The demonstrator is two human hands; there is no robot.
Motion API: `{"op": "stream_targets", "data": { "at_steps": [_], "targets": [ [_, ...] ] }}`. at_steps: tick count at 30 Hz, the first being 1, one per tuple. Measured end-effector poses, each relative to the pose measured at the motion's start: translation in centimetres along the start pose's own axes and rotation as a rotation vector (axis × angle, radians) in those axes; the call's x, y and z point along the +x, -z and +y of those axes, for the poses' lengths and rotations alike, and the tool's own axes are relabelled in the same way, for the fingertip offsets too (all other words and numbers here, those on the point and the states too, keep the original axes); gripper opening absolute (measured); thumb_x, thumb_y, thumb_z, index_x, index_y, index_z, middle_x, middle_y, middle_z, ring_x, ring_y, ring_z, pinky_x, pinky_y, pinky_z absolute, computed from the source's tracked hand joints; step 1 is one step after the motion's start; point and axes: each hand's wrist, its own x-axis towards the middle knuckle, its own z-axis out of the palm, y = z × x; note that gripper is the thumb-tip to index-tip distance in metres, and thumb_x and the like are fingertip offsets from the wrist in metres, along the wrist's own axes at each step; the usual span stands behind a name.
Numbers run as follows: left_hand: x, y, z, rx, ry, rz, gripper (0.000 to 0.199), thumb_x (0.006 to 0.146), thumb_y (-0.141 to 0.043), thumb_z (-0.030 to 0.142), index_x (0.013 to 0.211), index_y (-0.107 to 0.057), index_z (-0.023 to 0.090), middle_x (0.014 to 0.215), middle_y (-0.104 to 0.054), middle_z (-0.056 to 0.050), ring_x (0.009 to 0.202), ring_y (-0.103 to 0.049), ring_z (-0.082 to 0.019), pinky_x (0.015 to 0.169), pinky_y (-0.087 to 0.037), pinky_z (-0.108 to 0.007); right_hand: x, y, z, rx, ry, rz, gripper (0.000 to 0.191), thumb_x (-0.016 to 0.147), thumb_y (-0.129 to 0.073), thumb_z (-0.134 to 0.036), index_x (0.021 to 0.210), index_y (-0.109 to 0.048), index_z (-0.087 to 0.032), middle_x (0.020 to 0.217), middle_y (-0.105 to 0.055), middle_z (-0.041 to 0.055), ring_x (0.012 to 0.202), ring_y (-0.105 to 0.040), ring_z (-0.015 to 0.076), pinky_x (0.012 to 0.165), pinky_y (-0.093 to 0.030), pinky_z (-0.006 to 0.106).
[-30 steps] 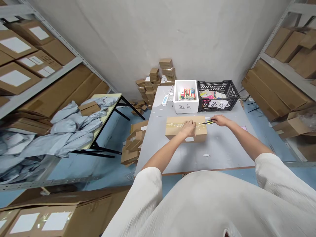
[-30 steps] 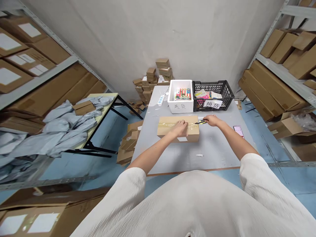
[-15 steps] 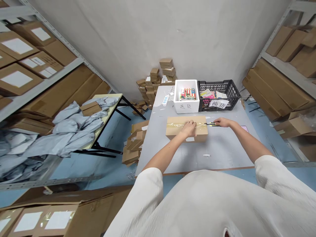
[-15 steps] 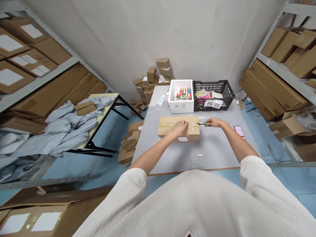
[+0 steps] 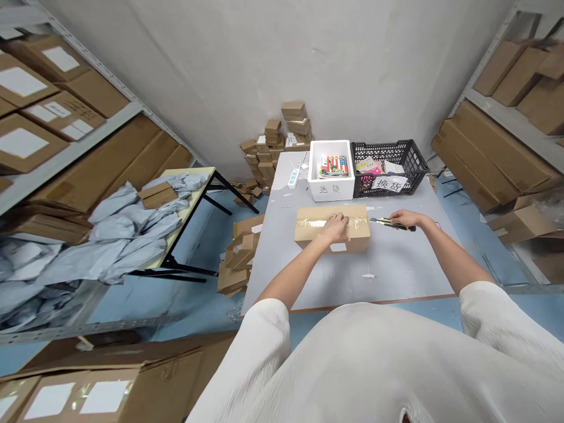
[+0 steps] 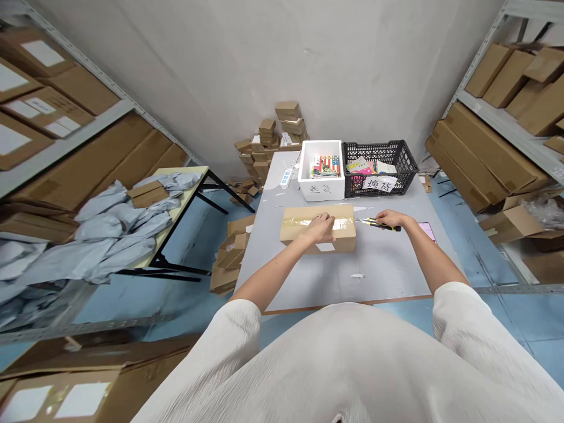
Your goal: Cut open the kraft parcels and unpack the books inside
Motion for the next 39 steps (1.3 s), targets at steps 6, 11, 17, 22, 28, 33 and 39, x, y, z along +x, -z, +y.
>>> {"op": "stream_targets", "data": {
  "at_steps": [6,11,17,22,28,33,39],
  "targets": [
    [0.9,0.2,-0.5,-0.161,0.156,0.126,0.067,0.11,-0.049,0.049,0.171,-0.037,0.025,0.162,-0.05,-0.017,0.131,-0.066,-0.036,0.112,-0.051,-0.046,-1.2,-0.3,-0.9,0.184,0.084,0.106,0.048,0.097,-0.072,-0.068,0.11,-0.071,-0.021,0.1,-0.083,0.0114,0.073,-0.073,0.0195,0.061,-0.054,0.027],
    [2.1,-0.2,-0.8,-0.096,0.14,0.16,0.065,0.104,-0.06,0.036,0.166,-0.043,0.029,0.166,-0.05,-0.017,0.155,-0.048,-0.038,0.128,-0.035,-0.052,-1.6,-1.6,-2.8,0.057,0.232,0.174,0.05,0.104,-0.063,-0.063,0.125,-0.078,-0.02,0.104,-0.083,0.0096,0.09,-0.073,0.0241,0.076,-0.057,0.031],
    [4.5,0.3,-1.8,-0.092,0.123,-0.005,0.084,0.098,-0.073,0.039,0.17,-0.032,0.028,0.185,-0.025,-0.021,0.174,-0.019,-0.039,0.137,-0.014,-0.065,-1.1,-2.9,-3.2,-0.261,0.317,0.266,0.037,0.097,-0.077,-0.038,0.133,-0.085,-0.031,0.117,-0.08,0.0084,0.107,-0.073,0.0292,0.102,-0.055,0.038],
    [5.6,0.6,-2.3,-0.093,0.096,-0.024,0.069,0.097,-0.072,0.038,0.161,-0.046,0.031,0.176,-0.044,-0.017,0.166,-0.036,-0.038,0.134,-0.022,-0.065,-0.8,-3.7,-2.5,-0.339,0.3,0.284,0.043,0.099,-0.076,-0.032,0.141,-0.082,-0.031,0.117,-0.078,0.0092,0.103,-0.073,0.0273,0.099,-0.055,0.036],
    [4.5,-1.2,-2.8,-0.015,0.004,0.091,0.063,0.109,-0.046,0.038,0.17,-0.043,0.023,0.18,-0.041,-0.02,0.168,-0.034,-0.038,0.136,-0.019,-0.064,-0.8,-4.7,-1.4,-0.346,0.353,0.3,0.044,0.101,-0.071,-0.03,0.145,-0.08,-0.031,0.114,-0.079,0.0085,0.101,-0.074,0.0264,0.098,-0.056,0.036],
    [3.8,-2.9,-2.6,0.047,-0.022,0.195,0.066,0.113,-0.032,0.039,0.173,-0.04,0.013,0.181,-0.039,-0.022,0.17,-0.031,-0.037,0.137,-0.019,-0.058,-0.9,-5.5,-0.9,-0.347,0.366,0.323,0.046,0.103,-0.07,-0.031,0.148,-0.078,-0.032,0.113,-0.078,0.009,0.1,-0.075,0.0271,0.097,-0.058,0.038],
    [3.6,-3.6,-2.4,0.081,-0.03,0.266,0.064,0.114,-0.028,0.038,0.169,-0.045,0.01,0.179,-0.042,-0.023,0.169,-0.036,-0.036,0.136,-0.023,-0.055,-0.9,-7.0,0.1,-0.361,0.326,0.46,0.046,0.109,-0.059,-0.036,0.153,-0.074,-0.03,0.124,-0.074,0.0117,0.107,-0.074,0.0286,0.1,-0.059,0.04]
  ]
}}
